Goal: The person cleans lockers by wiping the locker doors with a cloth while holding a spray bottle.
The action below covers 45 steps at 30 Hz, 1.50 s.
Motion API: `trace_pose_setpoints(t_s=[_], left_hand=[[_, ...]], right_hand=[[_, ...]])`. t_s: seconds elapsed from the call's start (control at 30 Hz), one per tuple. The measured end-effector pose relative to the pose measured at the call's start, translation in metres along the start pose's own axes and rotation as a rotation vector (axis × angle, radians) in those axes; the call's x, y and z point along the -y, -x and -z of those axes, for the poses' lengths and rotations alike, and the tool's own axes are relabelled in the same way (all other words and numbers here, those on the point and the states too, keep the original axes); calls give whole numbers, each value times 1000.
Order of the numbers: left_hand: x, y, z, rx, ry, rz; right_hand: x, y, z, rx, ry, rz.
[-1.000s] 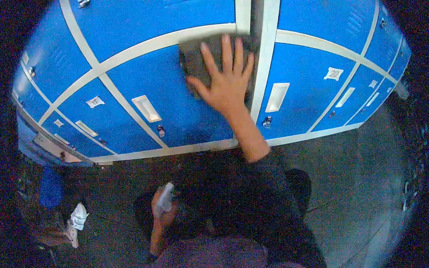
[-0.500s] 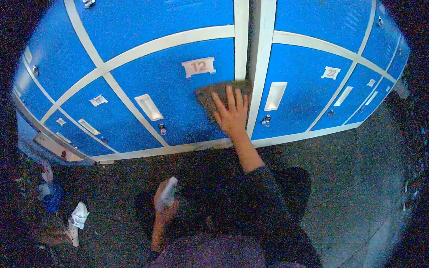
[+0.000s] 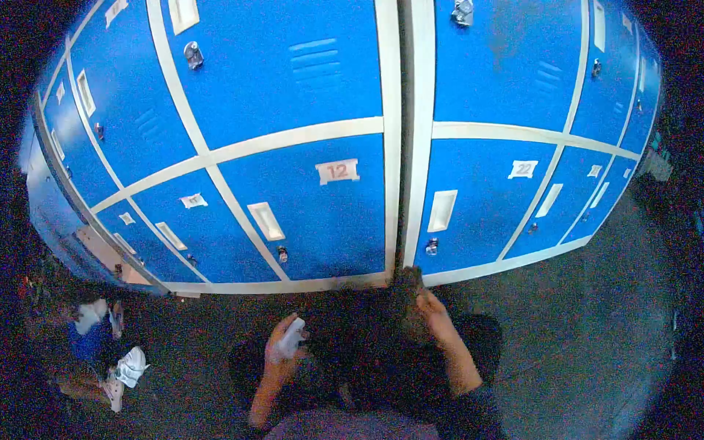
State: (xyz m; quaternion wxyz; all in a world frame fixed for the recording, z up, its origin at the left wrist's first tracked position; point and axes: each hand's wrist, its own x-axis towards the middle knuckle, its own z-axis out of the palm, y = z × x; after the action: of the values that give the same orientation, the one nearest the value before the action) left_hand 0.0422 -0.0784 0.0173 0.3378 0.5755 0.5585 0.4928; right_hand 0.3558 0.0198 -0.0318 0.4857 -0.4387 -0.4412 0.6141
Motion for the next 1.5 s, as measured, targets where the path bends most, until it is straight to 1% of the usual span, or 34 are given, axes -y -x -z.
trace_pose_setpoints(t_s=[0.07, 0.1, 0.17, 0.2, 0.27, 0.3, 0.37, 0.47, 0.5, 0.6, 0.63, 0.7, 0.73, 0.8, 0.87, 0.9, 0.97, 1.0, 1.07, 1.1, 1.13, 1.17, 1.2, 1.23, 1.27, 1.33, 1.37, 1.4, 1.5], left_hand=[[-9, -8, -7, 28, -33, -77], [-21, -12, -11, 37, 3, -68], [-52, -20, -19, 57, 73, -44], [-60, -22, -22, 54, 42, -78], [-73, -25, -27, 44, -18, -146], [-79, -25, -28, 9, 8, -85], [-88, -25, -29, -62, 57, 38], [-89, -18, -17, -134, -63, 10], [-83, -18, -17, -199, 87, -15], [-79, -14, -1, -275, 245, -89], [-75, -13, 3, -316, 172, -25], [-75, -10, 10, -336, 149, -79], [-76, -9, 13, -346, 138, -105], [-73, -7, 19, -317, 98, -74], [-64, -4, 28, -270, 36, -33], [-63, -3, 32, -277, 56, -34], [-64, 0, 38, -287, 94, -34], [-62, 0, 41, -268, 54, -28], [-58, 2, 49, -232, -29, -11], [-44, 2, 54, -186, -186, -98], [-37, 2, 54, -183, -195, -83], [-33, 1, 52, -180, -204, -68], [-32, 1, 50, -176, -214, -53], [-39, -1, 48, -177, -233, -2], [-37, -1, 46, -160, -257, -28], [-32, -2, 44, -127, -302, -87], [-34, -2, 42, -136, -303, 14], [-35, -3, 40, -145, -309, 26], [-32, -4, 37, -162, -292, 63]], right_hand=[[-26, -28, 22, -104, -102, 6], [-22, -34, 23, -148, -227, -48], [-25, -49, 23, -219, -312, -17], [-23, -52, 20, -255, -352, -1], [-17, -48, 12, -335, -362, -22], [-12, -45, 9, -372, -364, -35], [-8, -43, 8, -365, -375, -25], [-8, -40, 8, -354, -360, -54], [-10, -39, 9, -349, -349, -70], [-23, -46, 10, -294, -358, -44], [-27, -46, 10, -313, -333, -54], [-12, -39, -2, -351, -277, -73], [-15, -40, 0, -317, -299, -77], [-17, -41, 3, -252, -342, -87], [-12, -36, 0, -164, -503, -47], [-1, -30, -7, -124, -585, -27], [27, -15, -35, -235, -584, 143], [41, -15, -44, -288, -579, 228], [53, -31, -44, -264, -542, 381], [67, -40, -54, -326, -478, 498], [89, -46, -70, -387, -410, 611], [125, -47, -89, -213, -233, 755], [151, -61, -109, -242, 77, 983], [178, -75, -129, -357, 412, 1236], [204, -88, -149, -504, 653, 1477], [239, -116, -185, -498, 801, 1806], [246, -120, -201, -538, 1004, 1725], [249, -123, -212, -571, 1205, 1630], [238, -136, -224, -632, 1249, 1667]])
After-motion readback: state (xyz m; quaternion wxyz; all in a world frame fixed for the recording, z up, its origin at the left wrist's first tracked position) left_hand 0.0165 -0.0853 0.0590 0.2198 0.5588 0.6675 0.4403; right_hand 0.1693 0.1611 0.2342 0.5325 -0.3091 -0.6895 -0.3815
